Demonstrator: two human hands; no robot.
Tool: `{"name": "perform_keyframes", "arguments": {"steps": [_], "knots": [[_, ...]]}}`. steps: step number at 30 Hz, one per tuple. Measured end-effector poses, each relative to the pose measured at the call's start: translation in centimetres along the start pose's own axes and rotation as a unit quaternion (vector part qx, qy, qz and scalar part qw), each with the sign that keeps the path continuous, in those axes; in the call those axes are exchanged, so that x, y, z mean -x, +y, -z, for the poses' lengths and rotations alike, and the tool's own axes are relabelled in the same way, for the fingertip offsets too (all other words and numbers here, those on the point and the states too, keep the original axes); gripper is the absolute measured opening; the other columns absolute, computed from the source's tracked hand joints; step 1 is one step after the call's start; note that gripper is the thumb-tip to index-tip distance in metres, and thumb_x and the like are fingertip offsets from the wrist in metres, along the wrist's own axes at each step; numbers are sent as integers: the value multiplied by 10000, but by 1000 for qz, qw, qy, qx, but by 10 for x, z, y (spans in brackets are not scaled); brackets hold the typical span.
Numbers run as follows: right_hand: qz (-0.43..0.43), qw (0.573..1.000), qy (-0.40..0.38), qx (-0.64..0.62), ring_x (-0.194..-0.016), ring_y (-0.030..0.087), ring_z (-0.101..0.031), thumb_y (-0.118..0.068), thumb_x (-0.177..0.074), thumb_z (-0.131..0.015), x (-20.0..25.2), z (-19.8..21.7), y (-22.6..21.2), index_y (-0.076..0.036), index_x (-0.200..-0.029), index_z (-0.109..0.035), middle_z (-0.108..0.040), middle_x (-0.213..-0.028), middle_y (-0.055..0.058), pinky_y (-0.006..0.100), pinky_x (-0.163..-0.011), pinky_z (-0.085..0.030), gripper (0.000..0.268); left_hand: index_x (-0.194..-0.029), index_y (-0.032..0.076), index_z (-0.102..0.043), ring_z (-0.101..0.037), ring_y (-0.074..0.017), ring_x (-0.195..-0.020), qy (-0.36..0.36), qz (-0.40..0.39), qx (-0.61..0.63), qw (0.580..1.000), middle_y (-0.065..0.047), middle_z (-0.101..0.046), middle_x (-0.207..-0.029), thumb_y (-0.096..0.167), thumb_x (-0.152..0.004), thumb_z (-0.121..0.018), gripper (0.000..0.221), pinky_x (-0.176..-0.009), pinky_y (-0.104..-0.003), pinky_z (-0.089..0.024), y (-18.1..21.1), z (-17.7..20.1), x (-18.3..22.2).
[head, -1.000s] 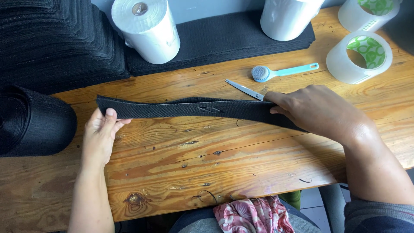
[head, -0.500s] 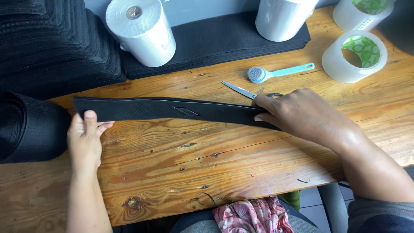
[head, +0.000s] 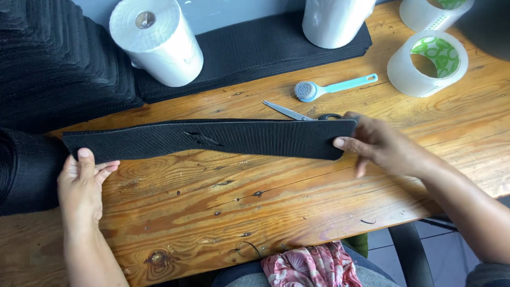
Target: Trimming the edges and rounded ends of a black textured strap using scissors
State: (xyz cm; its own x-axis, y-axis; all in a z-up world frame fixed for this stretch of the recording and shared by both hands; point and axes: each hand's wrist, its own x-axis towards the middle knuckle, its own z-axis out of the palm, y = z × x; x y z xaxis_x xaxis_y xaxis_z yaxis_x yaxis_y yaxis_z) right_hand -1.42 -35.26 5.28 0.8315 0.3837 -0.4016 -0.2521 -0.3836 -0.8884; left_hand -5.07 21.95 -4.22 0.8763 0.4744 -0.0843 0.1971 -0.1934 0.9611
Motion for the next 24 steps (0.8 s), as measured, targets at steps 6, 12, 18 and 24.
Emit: {"name": "perform_keyframes", "arguments": {"steps": [6,12,18,24], "knots": [[128,991,45,6,-835,106,-643,-274,-1020,-550,-33,13,65,-96,-1135,-558,-716,-827,43,255,-855,-493,212,-1178,103,-512,-713,-233,-870,-30,-14,34,999,-97,-586,-874,383,-1204,-520,281,-943,-298,-634,-23,13,-9],[202,977,67,8,-945,164,-689,-148,-1060,-517,-68,49,64,-41,-1094,-562,-643,-1016,60,277,-901,-589,121,-1238,27,-467,-708,-364,-1046,-102,4,27,994,-192,-578,-972,302,-1187,-413,285,-1078,-392,-577,17,-10,13],[149,979,120,72,-753,162,-744,-210,-1028,-588,-56,47,57,-73,-1043,-602,-724,-842,70,246,-734,-566,138,-922,135,-377,-733,-377,-1065,-134,-33,45,989,-108,-536,-823,235,-1179,-494,299,-1098,-431,-598,0,5,6],[191,963,104,160,-836,84,-680,-219,-1028,-595,-49,47,53,-101,-953,-658,-745,-854,-10,239,-811,-496,153,-777,156,-389,-755,-305,-988,-79,-32,2,996,-8,-505,-780,205,-1156,-610,441,-1017,-384,-634,5,15,10]]}}
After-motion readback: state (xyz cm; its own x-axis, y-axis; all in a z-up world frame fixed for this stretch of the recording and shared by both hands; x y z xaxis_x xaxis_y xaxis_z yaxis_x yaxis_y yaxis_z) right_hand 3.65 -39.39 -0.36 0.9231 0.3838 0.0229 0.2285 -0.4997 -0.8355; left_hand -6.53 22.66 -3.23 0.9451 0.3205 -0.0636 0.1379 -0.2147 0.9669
